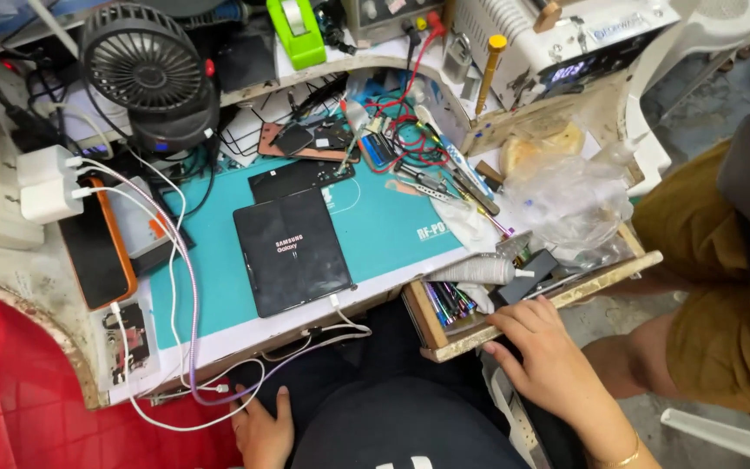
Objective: Testing a tablet's touchscreen and inspecting its internal motherboard and components on a repair bench.
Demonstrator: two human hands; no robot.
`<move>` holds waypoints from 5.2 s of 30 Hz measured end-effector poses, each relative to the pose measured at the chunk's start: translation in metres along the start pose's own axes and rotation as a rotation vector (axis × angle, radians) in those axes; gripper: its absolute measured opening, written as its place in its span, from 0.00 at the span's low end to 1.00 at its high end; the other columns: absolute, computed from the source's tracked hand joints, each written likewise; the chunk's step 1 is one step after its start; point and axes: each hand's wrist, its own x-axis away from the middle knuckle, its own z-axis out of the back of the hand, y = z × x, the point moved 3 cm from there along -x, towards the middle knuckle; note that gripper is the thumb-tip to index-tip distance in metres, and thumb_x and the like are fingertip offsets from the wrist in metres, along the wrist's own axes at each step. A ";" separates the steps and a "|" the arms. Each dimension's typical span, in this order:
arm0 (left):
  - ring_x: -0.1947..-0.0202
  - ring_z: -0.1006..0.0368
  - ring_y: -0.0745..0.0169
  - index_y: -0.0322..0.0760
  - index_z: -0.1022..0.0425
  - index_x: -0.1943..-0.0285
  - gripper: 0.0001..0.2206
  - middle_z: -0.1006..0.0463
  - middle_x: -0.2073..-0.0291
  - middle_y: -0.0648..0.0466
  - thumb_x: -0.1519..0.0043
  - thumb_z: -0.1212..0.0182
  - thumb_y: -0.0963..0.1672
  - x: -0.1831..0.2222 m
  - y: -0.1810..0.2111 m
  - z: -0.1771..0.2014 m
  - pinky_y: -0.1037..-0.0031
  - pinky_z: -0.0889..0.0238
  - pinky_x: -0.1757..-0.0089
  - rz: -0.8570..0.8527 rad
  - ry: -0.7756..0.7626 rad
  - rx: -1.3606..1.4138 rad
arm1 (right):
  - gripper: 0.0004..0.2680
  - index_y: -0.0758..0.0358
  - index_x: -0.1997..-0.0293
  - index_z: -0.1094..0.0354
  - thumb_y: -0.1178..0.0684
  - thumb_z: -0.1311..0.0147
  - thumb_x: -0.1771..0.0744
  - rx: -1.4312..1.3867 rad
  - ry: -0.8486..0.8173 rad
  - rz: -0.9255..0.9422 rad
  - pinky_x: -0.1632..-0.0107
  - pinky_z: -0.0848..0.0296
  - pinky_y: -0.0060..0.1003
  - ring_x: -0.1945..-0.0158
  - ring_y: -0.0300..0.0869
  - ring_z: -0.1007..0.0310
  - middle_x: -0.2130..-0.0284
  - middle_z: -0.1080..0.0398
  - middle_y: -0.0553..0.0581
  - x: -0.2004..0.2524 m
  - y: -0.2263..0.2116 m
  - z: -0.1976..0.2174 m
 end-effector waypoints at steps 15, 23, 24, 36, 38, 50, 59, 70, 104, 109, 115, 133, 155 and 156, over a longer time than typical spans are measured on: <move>0.31 0.45 0.29 0.38 0.56 0.20 0.44 0.47 0.28 0.34 0.41 0.52 0.62 -0.013 -0.013 -0.018 0.44 0.45 0.39 -0.138 0.184 -0.055 | 0.20 0.62 0.40 0.37 0.41 0.51 0.33 0.235 -0.320 0.252 0.41 0.36 0.57 0.43 0.64 0.34 0.45 0.32 0.68 -0.098 0.002 -0.054; 0.29 0.50 0.29 0.41 0.61 0.19 0.43 0.50 0.27 0.32 0.39 0.51 0.61 -0.017 -0.035 -0.021 0.43 0.46 0.40 -0.118 0.203 -0.033 | 0.17 0.45 0.43 0.38 0.41 0.43 0.37 0.421 -0.414 0.056 0.51 0.25 0.53 0.51 0.58 0.24 0.55 0.24 0.55 -0.100 0.029 -0.070; 0.29 0.50 0.29 0.41 0.60 0.20 0.43 0.50 0.28 0.31 0.39 0.52 0.61 -0.018 -0.037 -0.020 0.44 0.46 0.39 -0.111 0.187 -0.034 | 0.17 0.45 0.43 0.38 0.40 0.44 0.36 0.445 -0.428 0.058 0.51 0.25 0.52 0.51 0.56 0.23 0.55 0.23 0.53 -0.100 0.028 -0.071; 0.27 0.52 0.30 0.40 0.62 0.19 0.45 0.49 0.29 0.29 0.39 0.51 0.62 -0.029 -0.056 -0.020 0.44 0.46 0.38 -0.071 0.155 -0.006 | 0.09 0.39 0.54 0.37 0.37 0.55 0.33 0.517 -0.600 -0.083 0.52 0.22 0.43 0.55 0.46 0.19 0.57 0.23 0.46 -0.095 0.011 -0.020; 0.26 0.54 0.29 0.40 0.64 0.19 0.45 0.52 0.27 0.29 0.38 0.52 0.63 -0.027 -0.054 -0.015 0.45 0.48 0.37 -0.074 0.112 -0.007 | 0.12 0.34 0.48 0.39 0.32 0.58 0.33 0.517 -0.720 -0.229 0.52 0.19 0.42 0.54 0.44 0.16 0.53 0.22 0.42 -0.101 -0.016 0.008; 0.26 0.41 0.63 0.46 0.52 0.21 0.45 0.35 0.27 0.53 0.45 0.30 0.56 0.079 0.040 0.123 0.71 0.53 0.33 -0.690 -0.586 0.437 | 0.13 0.63 0.40 0.36 0.46 0.52 0.27 -0.035 -0.678 0.838 0.78 0.27 0.50 0.77 0.55 0.25 0.69 0.32 0.58 -0.113 -0.214 -0.127; 0.54 0.19 0.60 0.58 0.18 0.48 0.21 0.13 0.56 0.66 0.50 0.25 0.55 0.032 -0.017 0.080 0.69 0.29 0.56 -0.571 -0.148 0.080 | 0.23 0.69 0.31 0.45 0.43 0.51 0.29 -0.335 -0.966 0.742 0.56 0.29 0.55 0.56 0.64 0.27 0.56 0.28 0.71 -0.133 -0.201 -0.145; 0.60 0.29 0.42 0.48 0.29 0.62 0.12 0.23 0.70 0.53 0.54 0.37 0.45 -0.008 -0.032 -0.001 0.53 0.34 0.60 -0.410 0.144 0.079 | 0.20 0.65 0.36 0.37 0.39 0.60 0.27 -0.462 -1.038 0.729 0.51 0.31 0.54 0.55 0.62 0.32 0.51 0.34 0.68 -0.108 -0.179 -0.198; 0.50 0.24 0.45 0.47 0.21 0.44 0.23 0.18 0.51 0.54 0.51 0.35 0.48 -0.014 -0.052 -0.035 0.58 0.34 0.44 -0.561 0.521 0.213 | 0.18 0.60 0.35 0.38 0.43 0.60 0.29 -0.078 -1.329 0.562 0.43 0.34 0.53 0.43 0.62 0.32 0.46 0.32 0.67 -0.151 -0.180 -0.166; 0.64 0.25 0.52 0.43 0.20 0.50 0.17 0.18 0.64 0.58 0.50 0.40 0.45 0.006 -0.019 -0.004 0.65 0.30 0.61 -0.574 0.568 0.293 | 0.17 0.64 0.38 0.36 0.45 0.61 0.29 -0.090 -1.333 0.642 0.44 0.33 0.55 0.46 0.65 0.31 0.49 0.31 0.72 -0.143 -0.175 -0.178; 0.66 0.27 0.52 0.46 0.19 0.52 0.19 0.19 0.66 0.60 0.54 0.40 0.45 0.010 -0.014 0.002 0.65 0.31 0.63 -0.542 0.548 0.293 | 0.16 0.65 0.38 0.37 0.46 0.62 0.29 -0.104 -1.355 0.628 0.46 0.32 0.54 0.47 0.63 0.31 0.50 0.31 0.70 -0.146 -0.176 -0.168; 0.64 0.27 0.53 0.46 0.19 0.51 0.18 0.20 0.67 0.58 0.52 0.40 0.47 0.001 -0.026 -0.010 0.64 0.32 0.63 -0.509 0.507 0.271 | 0.17 0.64 0.37 0.37 0.46 0.63 0.29 -0.102 -1.367 0.623 0.45 0.33 0.54 0.46 0.63 0.32 0.49 0.32 0.70 -0.147 -0.179 -0.167; 0.63 0.26 0.54 0.49 0.19 0.48 0.22 0.18 0.64 0.61 0.55 0.40 0.45 0.005 -0.022 -0.003 0.66 0.31 0.62 -0.464 0.465 0.287 | 0.17 0.63 0.36 0.39 0.46 0.63 0.29 -0.101 -1.383 0.630 0.43 0.34 0.51 0.42 0.60 0.34 0.47 0.32 0.68 -0.146 -0.178 -0.170; 0.62 0.26 0.55 0.49 0.19 0.49 0.22 0.18 0.64 0.61 0.55 0.40 0.46 0.004 -0.023 -0.004 0.66 0.31 0.61 -0.467 0.458 0.283 | 0.17 0.63 0.35 0.39 0.46 0.63 0.29 -0.095 -1.386 0.622 0.43 0.34 0.52 0.42 0.60 0.34 0.47 0.32 0.68 -0.147 -0.179 -0.169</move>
